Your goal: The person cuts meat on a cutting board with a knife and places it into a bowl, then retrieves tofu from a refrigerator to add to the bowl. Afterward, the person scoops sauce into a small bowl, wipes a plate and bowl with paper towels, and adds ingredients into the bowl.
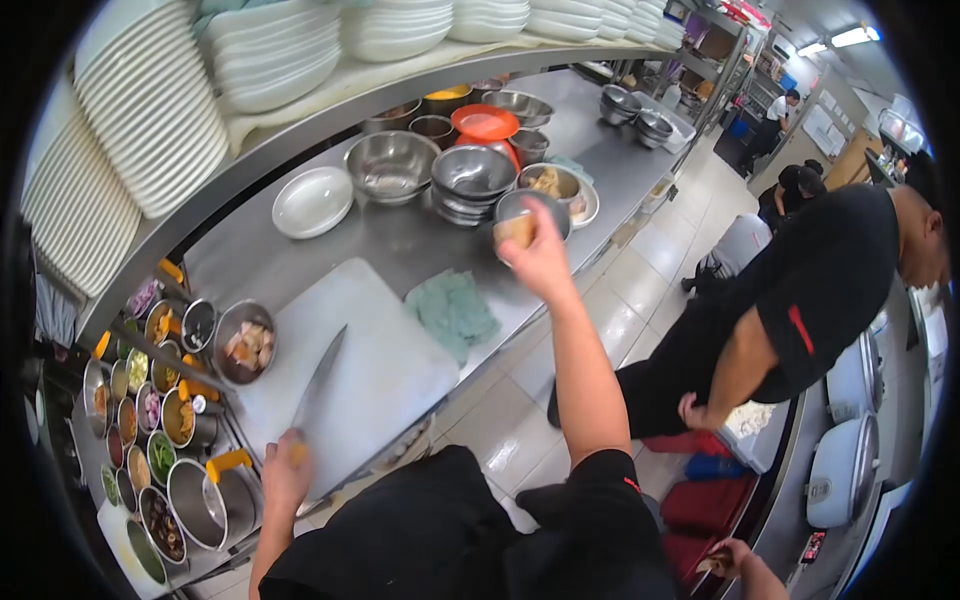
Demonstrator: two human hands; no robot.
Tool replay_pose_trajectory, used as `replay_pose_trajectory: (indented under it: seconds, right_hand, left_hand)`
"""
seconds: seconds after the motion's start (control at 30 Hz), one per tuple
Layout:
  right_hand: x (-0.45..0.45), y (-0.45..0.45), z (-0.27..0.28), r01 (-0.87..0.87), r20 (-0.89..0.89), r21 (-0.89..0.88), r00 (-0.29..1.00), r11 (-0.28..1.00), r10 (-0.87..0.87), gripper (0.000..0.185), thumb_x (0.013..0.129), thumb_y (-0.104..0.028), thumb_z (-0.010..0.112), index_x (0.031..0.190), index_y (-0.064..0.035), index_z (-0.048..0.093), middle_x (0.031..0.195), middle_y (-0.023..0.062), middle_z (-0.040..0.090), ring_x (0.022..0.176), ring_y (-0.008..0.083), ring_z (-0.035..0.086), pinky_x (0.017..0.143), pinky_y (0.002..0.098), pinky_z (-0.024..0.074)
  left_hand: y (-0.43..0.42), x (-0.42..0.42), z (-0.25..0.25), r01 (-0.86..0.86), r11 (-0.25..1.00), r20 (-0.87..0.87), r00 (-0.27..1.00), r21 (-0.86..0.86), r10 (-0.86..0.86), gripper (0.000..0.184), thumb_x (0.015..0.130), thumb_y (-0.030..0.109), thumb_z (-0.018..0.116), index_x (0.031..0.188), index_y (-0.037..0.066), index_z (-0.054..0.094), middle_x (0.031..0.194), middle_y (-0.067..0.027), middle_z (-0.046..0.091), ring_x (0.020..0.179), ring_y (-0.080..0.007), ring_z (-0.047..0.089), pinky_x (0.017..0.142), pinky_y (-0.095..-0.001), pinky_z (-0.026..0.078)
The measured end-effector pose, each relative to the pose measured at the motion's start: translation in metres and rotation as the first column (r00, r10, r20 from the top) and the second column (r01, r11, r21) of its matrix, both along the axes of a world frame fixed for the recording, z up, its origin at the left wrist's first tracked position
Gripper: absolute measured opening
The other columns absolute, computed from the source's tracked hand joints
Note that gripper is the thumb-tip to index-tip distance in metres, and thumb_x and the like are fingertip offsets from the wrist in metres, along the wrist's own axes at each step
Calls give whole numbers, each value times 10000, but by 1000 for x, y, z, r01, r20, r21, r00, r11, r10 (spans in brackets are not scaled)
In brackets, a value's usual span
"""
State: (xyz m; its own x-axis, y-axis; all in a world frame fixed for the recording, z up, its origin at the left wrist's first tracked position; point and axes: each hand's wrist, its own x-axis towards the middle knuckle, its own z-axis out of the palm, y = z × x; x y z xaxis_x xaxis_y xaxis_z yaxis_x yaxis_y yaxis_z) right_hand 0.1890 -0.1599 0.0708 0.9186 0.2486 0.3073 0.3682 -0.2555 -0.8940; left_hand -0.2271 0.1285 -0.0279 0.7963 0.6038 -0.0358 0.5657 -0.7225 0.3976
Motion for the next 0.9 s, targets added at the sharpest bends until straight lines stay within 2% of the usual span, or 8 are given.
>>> replay_pose_trajectory:
  seconds: [0.17,0.27,0.33,0.4,0.57,0.7,0.8,0.9]
  right_hand:
    - [169,-82,-50,494,-169,100,864,863,-475,545,856,-227,701,1329,-64,485,1144,129,596,886,213,643,622,360,566]
    - [211,-98,-56,490,-410,24,800,871,-438,478,885,-301,658,1275,-51,538,1070,126,633,863,246,655,612,372,563]
    - [238,-103,-75,438,-430,-265,744,859,-512,455,897,-342,633,1224,-28,579,989,131,660,824,245,666,592,378,555]
    - [277,-123,-117,236,-239,-583,865,777,-442,475,905,-375,612,1179,13,607,927,157,686,788,256,682,604,393,556]
    - [276,-136,-133,255,-73,-752,884,608,-462,548,864,-386,671,1185,54,613,1051,272,681,900,336,693,780,427,543]
    - [234,-108,-60,654,157,-418,736,631,-658,509,861,-327,685,1237,8,609,1222,272,583,1128,381,571,964,428,461]
    - [218,-85,-11,597,398,-159,767,786,-502,542,843,-346,722,1244,3,615,1168,205,623,941,305,617,865,384,501]
    - [154,-46,48,419,563,-131,778,899,-281,419,853,-238,706,1216,-39,638,1149,151,628,1002,272,606,892,370,490]
  left_hand:
    - [-7,37,-4,3,999,22,1000,41,-4,544,789,166,717,1306,137,546,964,-222,598,898,-418,607,771,-484,505]
    - [-10,44,-4,-28,998,-42,999,50,30,550,776,169,728,1297,124,557,982,-218,601,913,-414,604,783,-483,503]
    - [-12,48,-1,-51,998,-50,997,44,54,550,770,174,731,1289,110,563,987,-210,600,919,-413,601,791,-481,503]
    - [-15,43,-4,-71,996,-71,995,52,75,541,770,173,728,1282,104,569,982,-210,598,908,-413,598,791,-476,504]
    - [-5,39,-20,-46,996,26,999,77,44,518,735,176,726,1230,76,616,958,-228,595,865,-429,606,771,-478,516]
    - [-2,62,-14,-13,990,59,998,143,4,509,723,190,768,1204,106,624,945,-193,590,886,-395,592,782,-461,506]
    - [4,74,-11,-24,983,120,993,182,2,476,699,218,805,1137,124,646,935,-165,595,892,-371,587,775,-451,502]
    - [6,79,11,10,986,123,992,166,-30,408,725,242,802,1078,81,676,967,-144,622,910,-361,596,792,-446,507]
